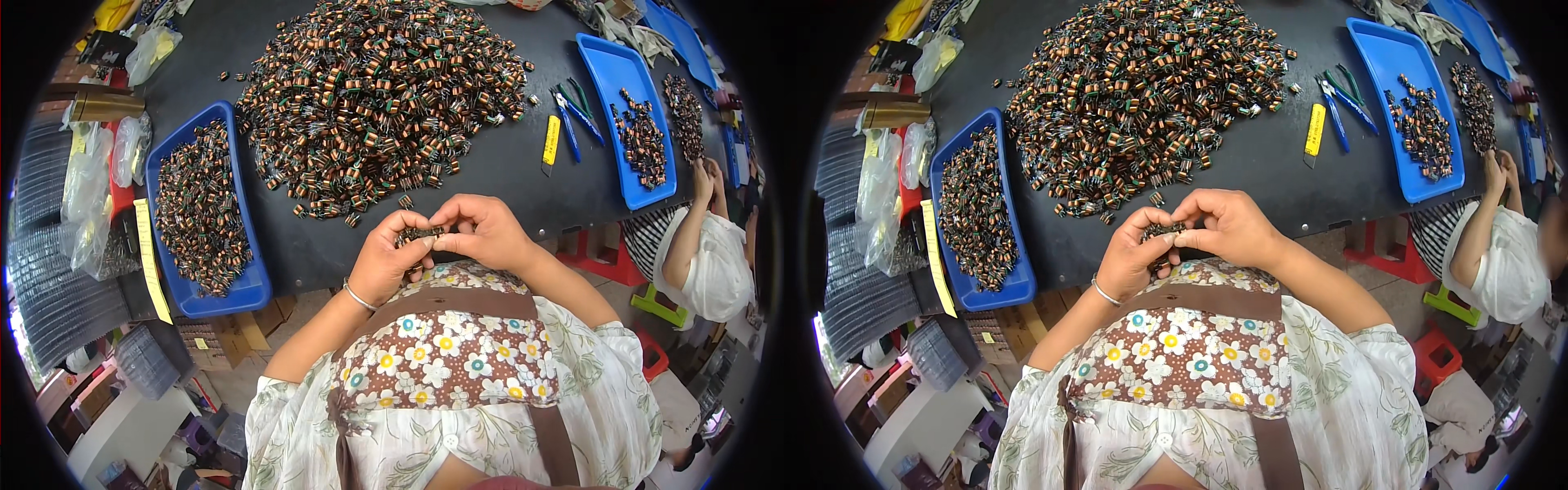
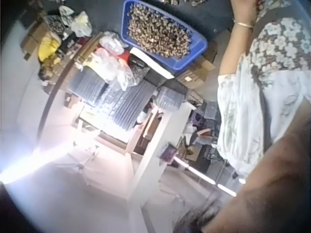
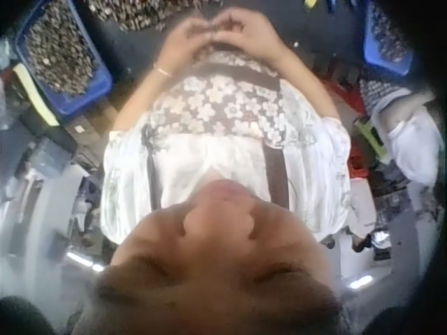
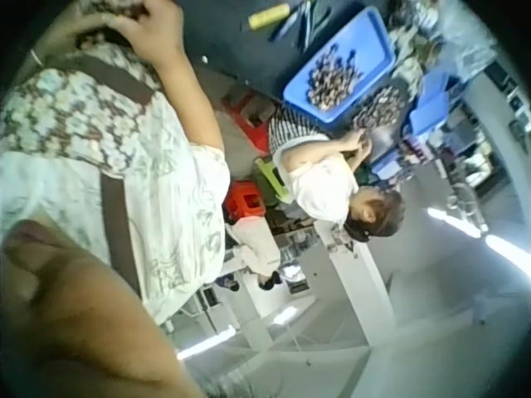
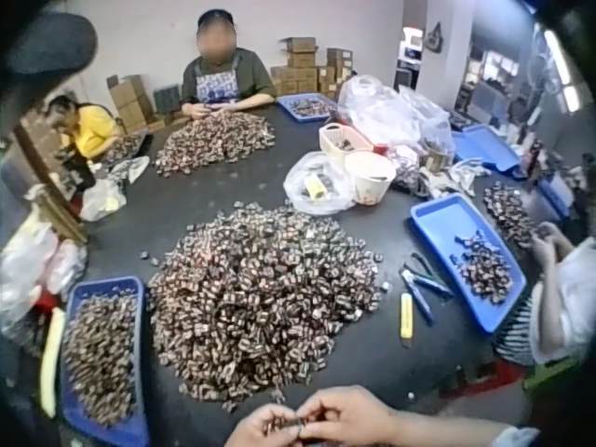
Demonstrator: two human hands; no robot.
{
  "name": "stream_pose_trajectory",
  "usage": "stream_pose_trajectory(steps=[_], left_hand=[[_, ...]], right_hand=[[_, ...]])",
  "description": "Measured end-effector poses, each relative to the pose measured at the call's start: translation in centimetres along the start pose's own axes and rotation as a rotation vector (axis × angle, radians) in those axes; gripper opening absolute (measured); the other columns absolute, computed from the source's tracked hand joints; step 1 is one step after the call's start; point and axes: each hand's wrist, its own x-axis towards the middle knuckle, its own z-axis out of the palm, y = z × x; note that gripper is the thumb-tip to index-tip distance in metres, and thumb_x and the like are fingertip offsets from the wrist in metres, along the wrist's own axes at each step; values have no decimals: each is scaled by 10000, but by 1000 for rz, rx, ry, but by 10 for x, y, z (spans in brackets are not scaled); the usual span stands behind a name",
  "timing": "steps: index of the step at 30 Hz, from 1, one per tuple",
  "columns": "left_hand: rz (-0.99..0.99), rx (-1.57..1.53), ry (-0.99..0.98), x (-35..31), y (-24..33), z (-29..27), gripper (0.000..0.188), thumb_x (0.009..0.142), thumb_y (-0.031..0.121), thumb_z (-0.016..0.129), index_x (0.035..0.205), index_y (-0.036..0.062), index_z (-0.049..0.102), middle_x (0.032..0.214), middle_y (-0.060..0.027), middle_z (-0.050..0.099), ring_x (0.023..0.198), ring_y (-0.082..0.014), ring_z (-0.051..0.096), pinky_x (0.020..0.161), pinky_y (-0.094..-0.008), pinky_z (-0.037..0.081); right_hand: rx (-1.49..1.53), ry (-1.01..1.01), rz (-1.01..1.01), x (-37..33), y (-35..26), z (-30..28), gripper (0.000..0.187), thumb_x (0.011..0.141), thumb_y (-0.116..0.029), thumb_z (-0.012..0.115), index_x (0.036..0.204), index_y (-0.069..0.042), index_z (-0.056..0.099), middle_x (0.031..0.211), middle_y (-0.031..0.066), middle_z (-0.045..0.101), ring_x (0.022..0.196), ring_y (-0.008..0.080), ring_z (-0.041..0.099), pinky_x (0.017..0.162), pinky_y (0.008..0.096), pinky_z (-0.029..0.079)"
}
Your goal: The person picks up small electrical components from a pile on the table, fits them together by hand, and places the assembled components into a blue tray.
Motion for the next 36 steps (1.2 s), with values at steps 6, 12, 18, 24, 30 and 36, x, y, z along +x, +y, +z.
stream_pose_trajectory(steps=[6, 12, 18, 24, 30, 36], left_hand=[[-103, -65, -160, 0, 5, -6, 101, 846, 54, 574, 924, 59, 509, 869, -89, 594, 615, -113, 564, 441, -200, 402], [-156, -433, -562, 1, 0, -22, 114, 832, 51, 554, 924, 22, 493, 949, -209, 582, 725, -226, 611, 497, -259, 489], [-158, -498, -682, 2, -7, -27, 206, 838, 133, 554, 972, -23, 544, 971, -241, 571, 840, -323, 606, 603, -326, 523], [-108, -512, -663, 5, -10, -24, 241, 901, 166, 457, 818, -22, 583, 781, -164, 582, 765, -296, 626, 496, -305, 504], [-335, -130, -547, -1, 6, -17, 194, 870, 154, 555, 804, -21, 610, 716, -106, 604, 701, -209, 601, 580, -293, 489], [-278, 330, -647, 3, 14, 1, 159, 876, 120, 553, 868, -22, 624, 909, -107, 664, 762, -92, 603, 678, -215, 484]], right_hand=[[-258, -55, -298, 3, -2, -7, 210, 720, -70, 721, 916, -34, 656, 736, 9, 597, 587, 46, 473, 497, 196, 358], [-716, 398, -434, 22, 13, -31, 143, 749, -84, 676, 887, -49, 671, 792, 88, 615, 695, 213, 594, 617, 297, 474], [-997, 389, -307, 28, 10, -28, 172, 726, -86, 675, 886, -79, 613, 879, 58, 592, 758, 225, 620, 648, 318, 496], [-900, 339, -196, 24, 14, -31, 221, 701, -87, 688, 893, -71, 579, 845, 60, 578, 744, 215, 617, 647, 326, 494], [-732, 281, -143, 22, 16, -31, 210, 698, -65, 689, 878, -38, 585, 806, 68, 572, 680, 178, 578, 615, 296, 466], [-129, 215, 6, 16, 9, -22, 191, 748, -33, 681, 923, -7, 609, 653, -53, 498, 542, 1, 376, 515, 172, 331]])
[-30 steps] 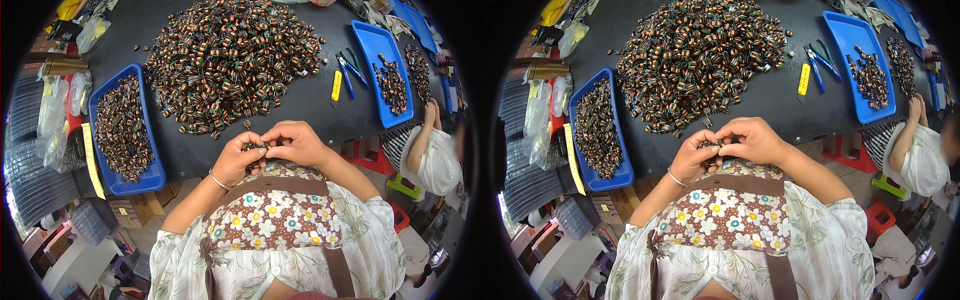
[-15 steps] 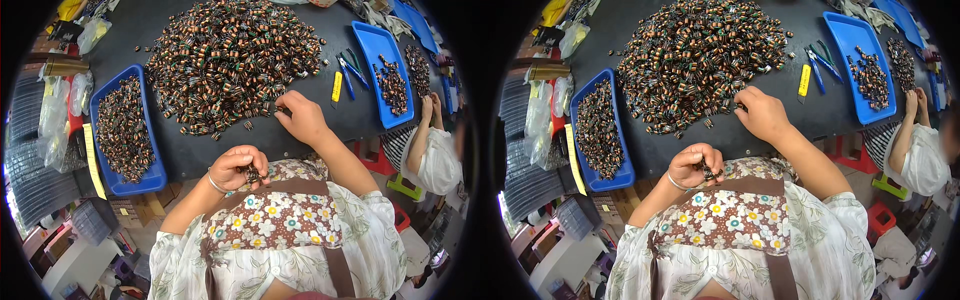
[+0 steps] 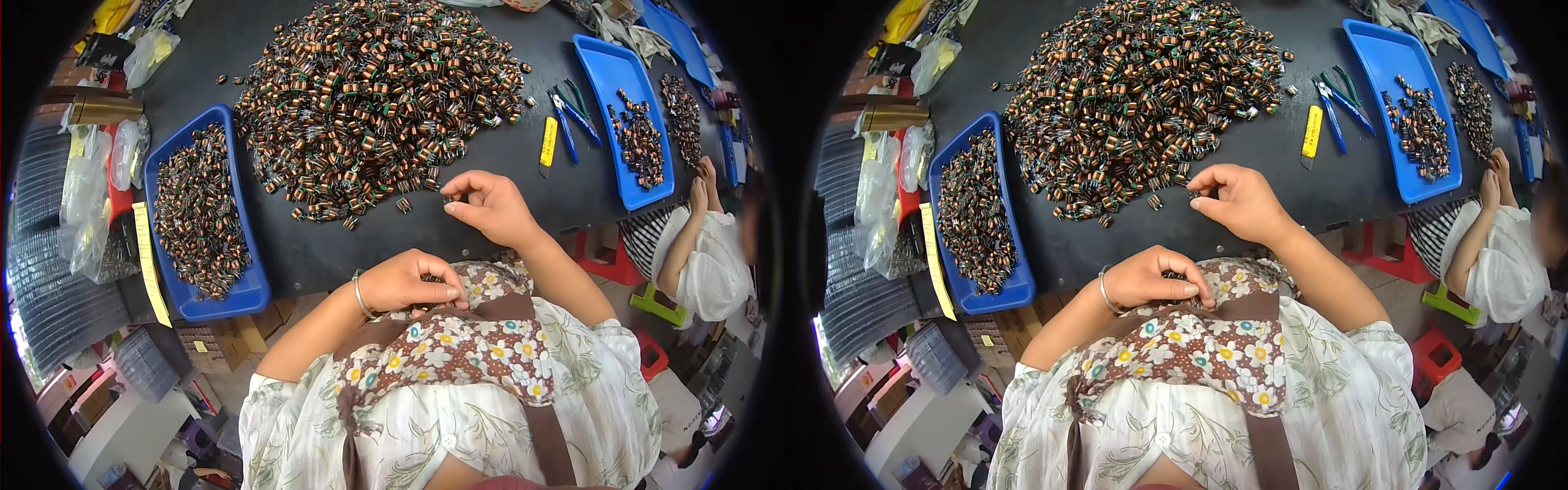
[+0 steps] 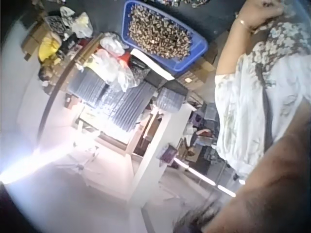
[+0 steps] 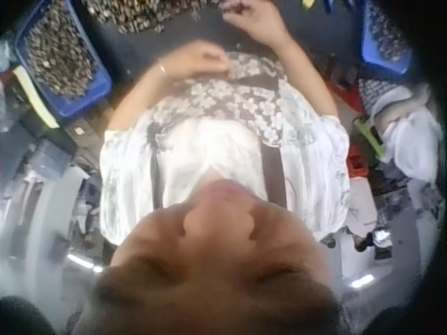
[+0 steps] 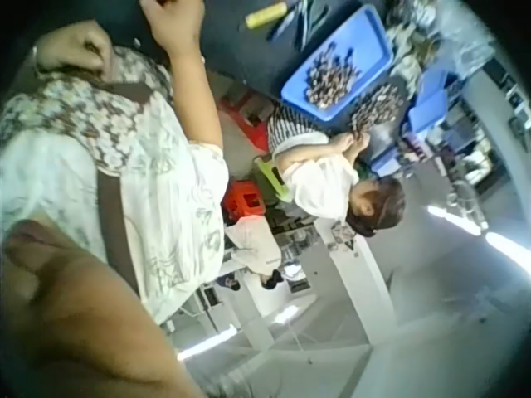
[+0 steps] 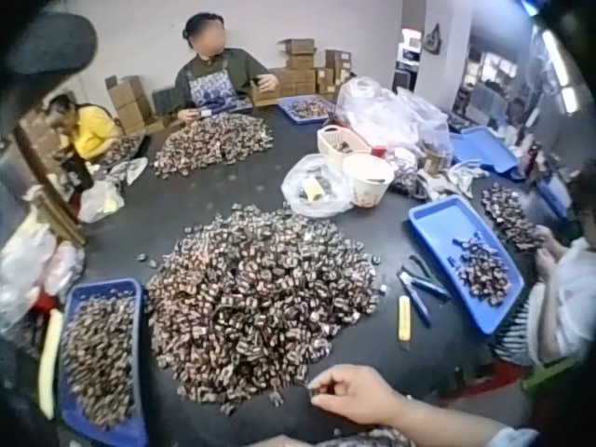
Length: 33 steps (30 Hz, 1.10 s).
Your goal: The person picks up small electrical components from a pile on the table, fits them together by hand, and places the assembled components into a blue tray.
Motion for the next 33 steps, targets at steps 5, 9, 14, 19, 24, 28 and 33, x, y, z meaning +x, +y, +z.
stream_pose_trajectory(steps=[5, 9, 14, 19, 24, 28, 33], left_hand=[[71, -182, -23, 6, -15, -6, 184, 884, 148, 539, 849, -24, 594, 852, -111, 649, 770, -145, 606, 712, -268, 478], [142, -382, 33, 9, -21, -9, 255, 908, 226, 492, 806, 0, 551, 735, -102, 585, 695, -183, 596, 635, -271, 475], [96, -587, 110, 11, -17, -10, 340, 938, 331, 410, 918, 13, 531, 766, -121, 586, 602, -190, 585, 389, -231, 405], [8, -732, 204, 19, -16, -11, 478, 941, 471, 327, 976, 53, 555, 801, -101, 603, 585, -145, 597, 351, -223, 409], [72, -669, 177, 11, -6, -10, 320, 934, 330, 407, 937, 51, 563, 812, -88, 602, 546, -114, 550, 342, -195, 368], [246, -716, 70, 3, -17, -23, 174, 905, 167, 468, 911, 12, 548, 825, -133, 587, 544, -145, 528, 351, -209, 339], [539, -668, 265, -33, 3, -42, 199, 886, 187, 485, 898, 0, 553, 780, -149, 534, 442, -147, 447, 327, -220, 317]], right_hand=[[144, -60, 109, -2, -4, -4, 179, 762, -39, 686, 925, -11, 616, 559, -97, 429, 500, -25, 316, 475, 161, 276], [164, -69, 91, 0, 0, -5, 169, 767, -50, 691, 911, -10, 613, 589, -91, 446, 507, -25, 325, 476, 161, 279], [189, -90, 63, -2, -8, -1, 133, 769, -31, 670, 885, -15, 607, 663, -59, 488, 505, -22, 338, 474, 158, 280], [-276, -337, -457, -19, -38, 17, 138, 722, -7, 619, 852, -45, 596, 885, 78, 572, 715, 191, 603, 599, 315, 486], [-182, -328, -534, -22, -59, 6, 168, 701, -39, 656, 863, -51, 612, 897, 73, 619, 732, 247, 597, 643, 342, 476], [597, -838, -602, -37, -109, -19, 272, 733, -108, 703, 981, -29, 621, 835, 105, 617, 591, 203, 566, 529, 303, 431], [932, -1410, -619, -15, -173, -15, 298, 888, -152, 567, 1074, 79, 598, 706, 113, 574, 518, 211, 539, 443, 291, 404]])
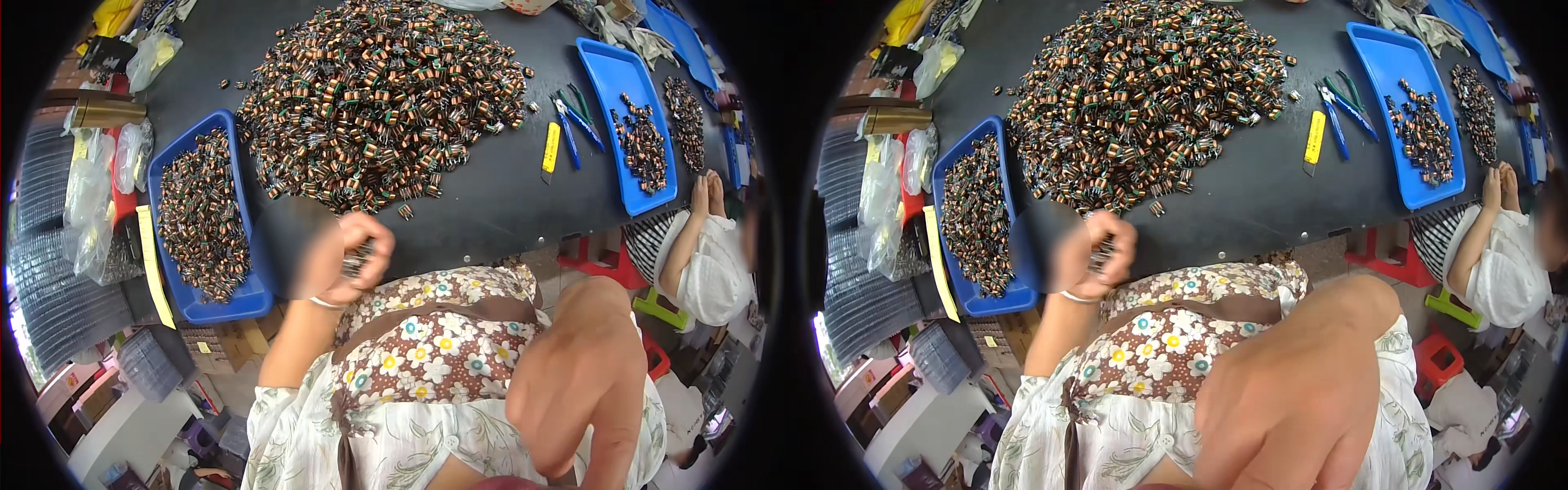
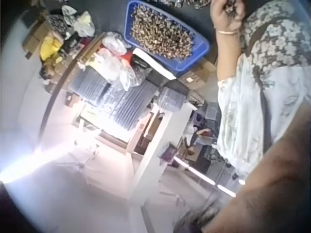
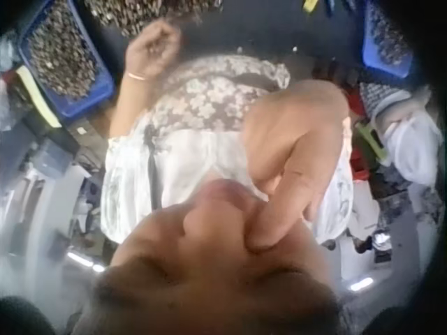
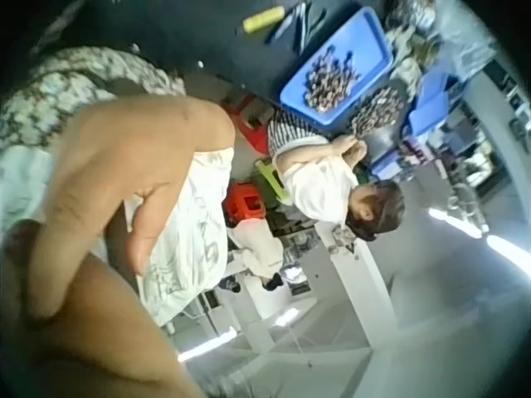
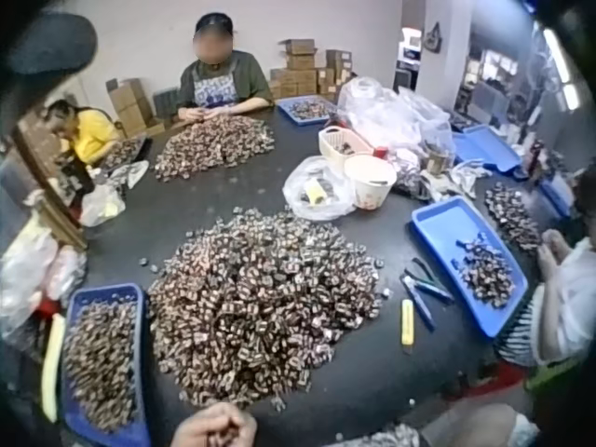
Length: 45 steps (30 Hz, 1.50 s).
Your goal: The person picks up small electrical components from a pile on the table, fits them together by hand, and places the assembled components into a blue tray.
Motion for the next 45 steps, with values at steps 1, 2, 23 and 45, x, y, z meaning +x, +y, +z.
stream_pose_trajectory(steps=[1, 2, 23, 45], left_hand=[[99, 27, 36, -7, 21, 1, 207, 893, 187, 475, 887, -7, 546, 769, -152, 548, 433, -131, 439, 314, -212, 292], [200, 110, 6, -13, 44, -2, 220, 898, 204, 470, 888, -3, 542, 774, -136, 537, 400, -120, 406, 298, -207, 276], [659, 810, -406, -34, 51, 120, 252, 801, 75, 518, 971, -89, 602, 826, -206, 608, 670, -238, 600, 575, -325, 504], [572, -25, -1169, -85, 40, 164, 93, 713, 42, 628, 678, -17, 565, 851, -132, 562, 618, -266, 599, 521, -388, 534]], right_hand=[[0, -1, -2, -4, 5, 3, 298, 888, -152, 567, 1074, 79, 598, 706, 113, 574, 518, 211, 539, 443, 291, 404], [1, 52, -84, -10, 13, 9, 302, 878, -140, 580, 1067, 95, 594, 692, 109, 564, 510, 203, 536, 431, 293, 396], [-131, -56, -104, -25, 23, 8, 247, 915, -172, 485, 1072, -5, 578, 830, 111, 538, 570, 197, 502, 476, 292, 358], [-276, -1, -135, -25, 12, 50, 260, 920, -185, 489, 1054, 15, 587, 915, 138, 568, 596, 203, 539, 503, 306, 403]])
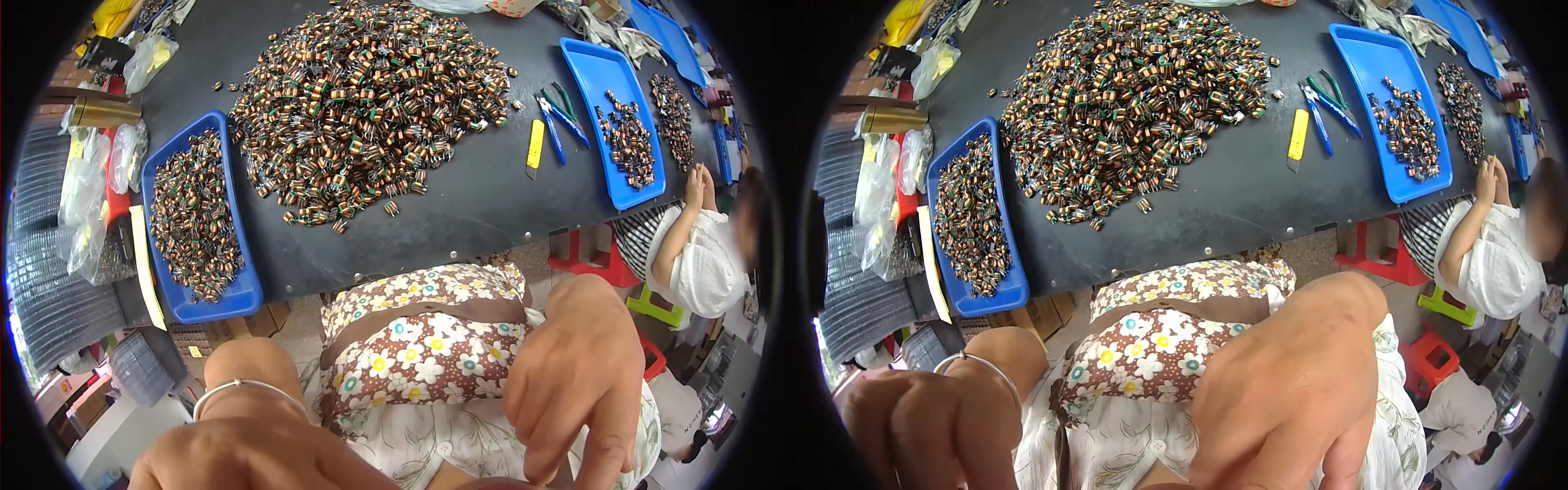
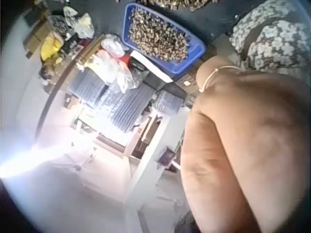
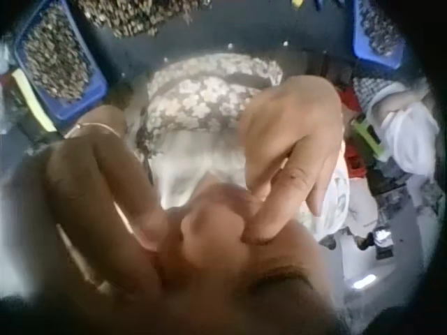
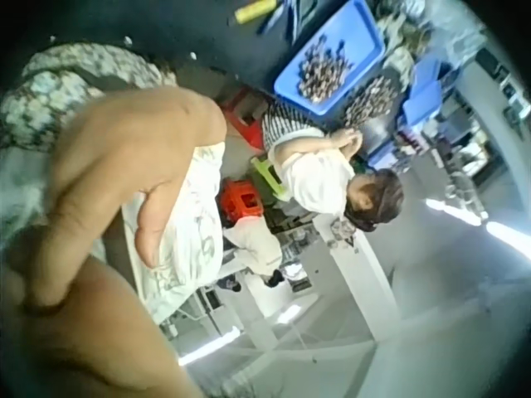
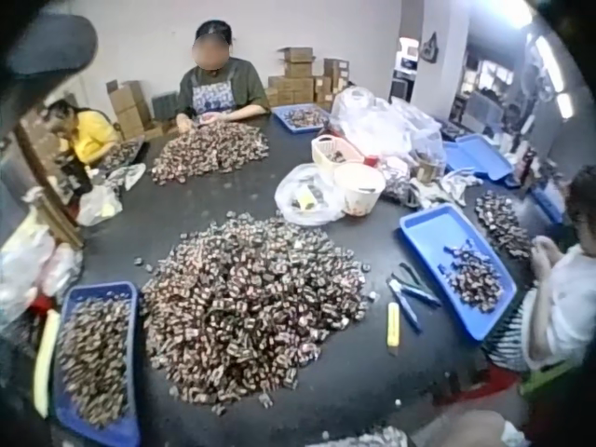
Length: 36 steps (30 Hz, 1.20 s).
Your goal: The person picks up small electrical components from a pile on the table, fits them together by hand, and places the assembled components into a blue tray.
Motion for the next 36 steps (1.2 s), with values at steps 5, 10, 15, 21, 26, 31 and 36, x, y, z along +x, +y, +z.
stream_pose_trajectory(steps=[5, 10, 15, 21, 26, 31, 36], left_hand=[[81, -71, 28, -8, -2, -1, 85, 705, 36, 623, 669, -15, 565, 825, -127, 567, 603, -256, 598, 504, -377, 528], [-762, 1145, 372, -15, -45, -65, 180, 750, 4, 613, 927, 6, 648, 897, -117, 637, 826, -230, 614, 683, -315, 492], [-1026, 1968, 209, -93, -75, -101, 257, 750, -8, 576, 1000, 48, 594, 877, -103, 540, 757, -282, 577, 644, -359, 486], [-1057, 2141, 223, -115, -83, -119, 232, 775, 39, 571, 1000, 83, 604, 792, -96, 519, 683, -275, 572, 588, -363, 480], [-1006, 2166, 255, -116, -83, -129, 233, 737, 28, 614, 964, 79, 606, 761, -91, 549, 657, -277, 565, 588, -353, 477], [-1050, 1608, 683, -127, -85, -127, 203, 843, 94, 569, 1042, 57, 582, 829, -89, 608, 593, -164, 564, 519, -290, 470], [-1024, 729, 1155, -125, -83, -117, 253, 902, 98, 506, 1125, -21, 510, 880, -67, 626, 621, -68, 544, 517, -172, 437]], right_hand=[[-25, 44, -32, -8, -13, -5, 315, 873, -224, 589, 1037, 40, 642, 761, 127, 587, 501, 156, 554, 389, 253, 397], [-409, 162, 119, -52, -24, -12, 242, 887, -198, 536, 917, 25, 626, 839, 126, 607, 552, 193, 542, 503, 294, 427], [-1653, 961, 794, -123, -21, -78, 155, 804, -49, 562, 938, -21, 634, 801, 87, 611, 629, 189, 559, 603, 267, 450], [-2049, 1043, 986, -182, -15, -135, 271, 761, -17, 581, 1024, -78, 613, 981, 84, 597, 827, 250, 561, 754, 319, 456], [-2079, 936, 1058, -173, 0, -130, 253, 709, -29, 618, 958, -73, 606, 933, 94, 583, 907, 281, 546, 801, 365, 442], [-1963, 907, 964, -166, 30, -102, 213, 686, 7, 597, 890, -52, 620, 876, 101, 594, 857, 299, 543, 758, 379, 451], [-1438, 1057, 926, -149, 56, -75, 207, 753, 25, 574, 953, -2, 621, 890, 85, 588, 811, 171, 574, 690, 270, 462]])
